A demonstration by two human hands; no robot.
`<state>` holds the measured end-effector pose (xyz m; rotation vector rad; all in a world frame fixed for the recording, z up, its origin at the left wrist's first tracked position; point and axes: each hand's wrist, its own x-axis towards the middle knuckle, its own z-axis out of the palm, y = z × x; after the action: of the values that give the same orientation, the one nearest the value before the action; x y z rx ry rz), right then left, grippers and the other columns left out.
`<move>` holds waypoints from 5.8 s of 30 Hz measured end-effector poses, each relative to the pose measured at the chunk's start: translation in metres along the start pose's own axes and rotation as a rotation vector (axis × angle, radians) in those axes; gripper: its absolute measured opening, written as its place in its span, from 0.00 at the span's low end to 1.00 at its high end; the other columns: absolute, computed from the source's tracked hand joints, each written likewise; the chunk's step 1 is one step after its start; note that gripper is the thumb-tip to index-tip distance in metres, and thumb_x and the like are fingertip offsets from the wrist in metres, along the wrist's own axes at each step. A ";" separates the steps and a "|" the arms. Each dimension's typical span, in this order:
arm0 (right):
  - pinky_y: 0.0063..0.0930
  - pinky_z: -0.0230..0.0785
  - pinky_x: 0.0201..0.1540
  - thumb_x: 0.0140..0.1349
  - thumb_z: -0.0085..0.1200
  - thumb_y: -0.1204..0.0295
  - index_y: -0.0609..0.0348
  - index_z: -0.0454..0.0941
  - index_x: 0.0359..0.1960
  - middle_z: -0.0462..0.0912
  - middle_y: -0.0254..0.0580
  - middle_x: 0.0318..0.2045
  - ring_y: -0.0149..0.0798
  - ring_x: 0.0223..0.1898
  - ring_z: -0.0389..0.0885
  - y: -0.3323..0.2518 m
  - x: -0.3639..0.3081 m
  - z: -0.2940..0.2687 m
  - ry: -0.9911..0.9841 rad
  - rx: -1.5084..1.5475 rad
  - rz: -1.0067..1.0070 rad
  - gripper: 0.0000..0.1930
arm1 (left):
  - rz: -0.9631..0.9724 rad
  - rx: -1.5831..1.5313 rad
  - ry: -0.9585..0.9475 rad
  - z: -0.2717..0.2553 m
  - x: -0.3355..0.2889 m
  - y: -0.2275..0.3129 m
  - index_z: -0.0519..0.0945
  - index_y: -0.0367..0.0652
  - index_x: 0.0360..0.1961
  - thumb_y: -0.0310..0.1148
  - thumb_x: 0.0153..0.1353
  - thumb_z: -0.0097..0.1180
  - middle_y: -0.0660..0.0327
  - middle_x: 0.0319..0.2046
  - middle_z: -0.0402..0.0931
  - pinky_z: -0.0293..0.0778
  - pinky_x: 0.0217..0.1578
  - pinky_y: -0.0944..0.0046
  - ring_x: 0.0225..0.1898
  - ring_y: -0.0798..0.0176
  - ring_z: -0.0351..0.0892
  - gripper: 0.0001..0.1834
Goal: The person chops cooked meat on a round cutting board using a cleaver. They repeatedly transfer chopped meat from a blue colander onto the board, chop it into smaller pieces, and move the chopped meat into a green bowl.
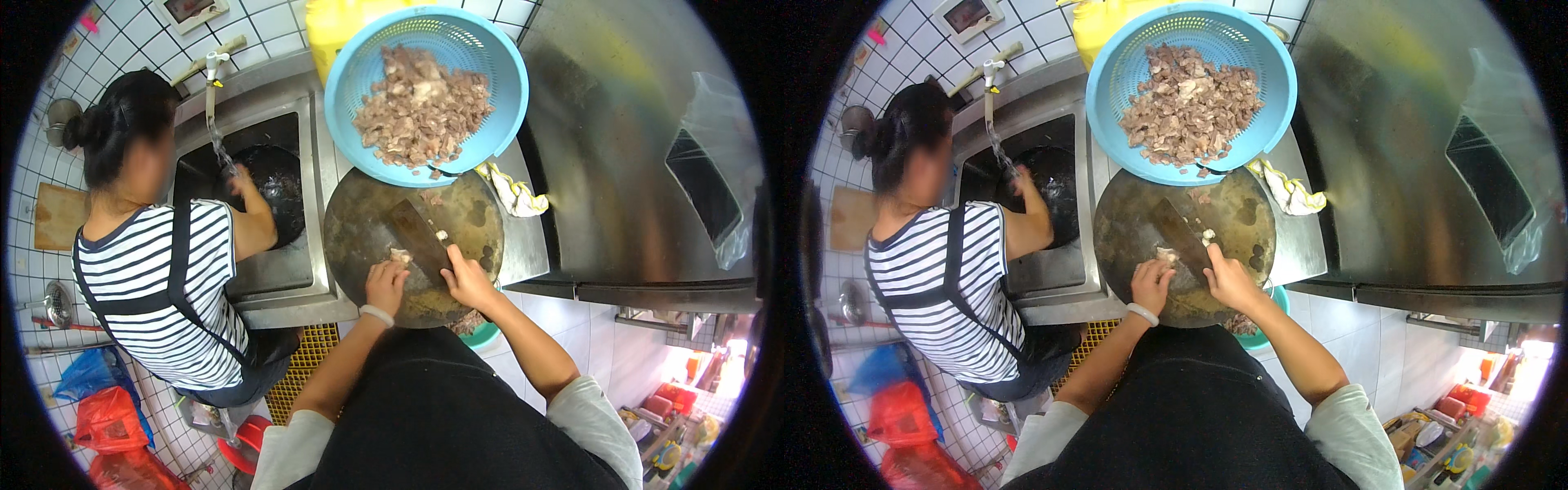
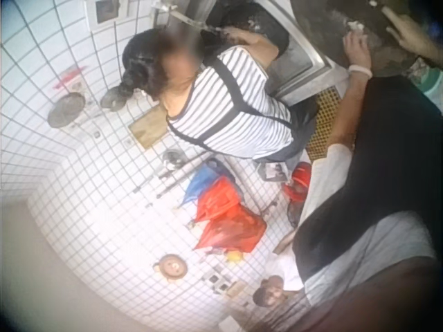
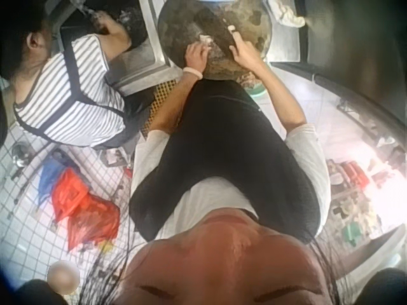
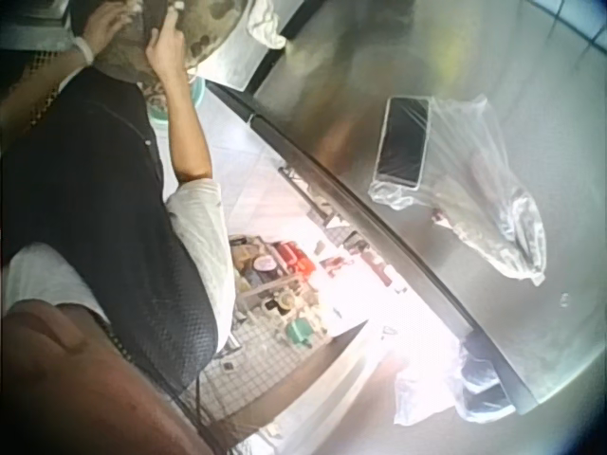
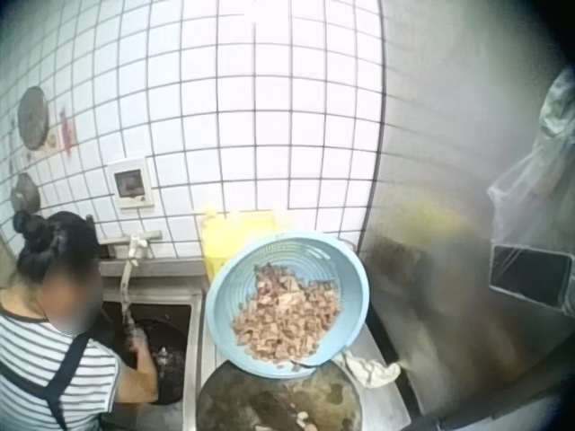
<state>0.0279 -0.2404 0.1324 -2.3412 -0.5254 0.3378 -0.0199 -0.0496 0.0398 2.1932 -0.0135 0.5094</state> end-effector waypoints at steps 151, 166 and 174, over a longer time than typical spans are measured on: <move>0.51 0.71 0.29 0.56 0.51 0.74 0.53 0.60 0.47 0.80 0.57 0.24 0.61 0.27 0.80 0.044 0.008 -0.034 -0.273 -0.166 -0.165 0.18 | 0.075 0.180 0.173 -0.055 0.128 -0.037 0.75 0.40 0.45 0.24 0.48 0.57 0.49 0.42 0.73 0.69 0.48 0.52 0.46 0.45 0.72 0.19; 0.42 0.74 0.29 0.62 0.39 0.73 0.42 0.65 0.57 0.81 0.48 0.29 0.52 0.30 0.82 0.025 0.003 0.037 -0.262 -0.266 0.014 0.20 | 0.377 0.508 -0.351 0.038 0.305 -0.032 0.62 0.53 0.63 0.41 0.32 0.76 0.45 0.60 0.63 0.59 0.61 0.47 0.61 0.41 0.60 0.53; 0.47 0.72 0.27 0.57 0.42 0.71 0.43 0.65 0.55 0.79 0.49 0.23 0.54 0.28 0.81 0.029 0.008 0.047 -0.105 -0.331 -0.063 0.22 | 0.220 0.540 -0.388 0.045 0.305 -0.046 0.65 0.41 0.57 0.22 0.46 0.61 0.40 0.59 0.60 0.63 0.57 0.49 0.57 0.37 0.63 0.34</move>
<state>0.0254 -0.2285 0.0775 -2.6273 -0.7529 0.3682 0.2842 -0.0045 0.0913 2.8117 -0.3670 0.2093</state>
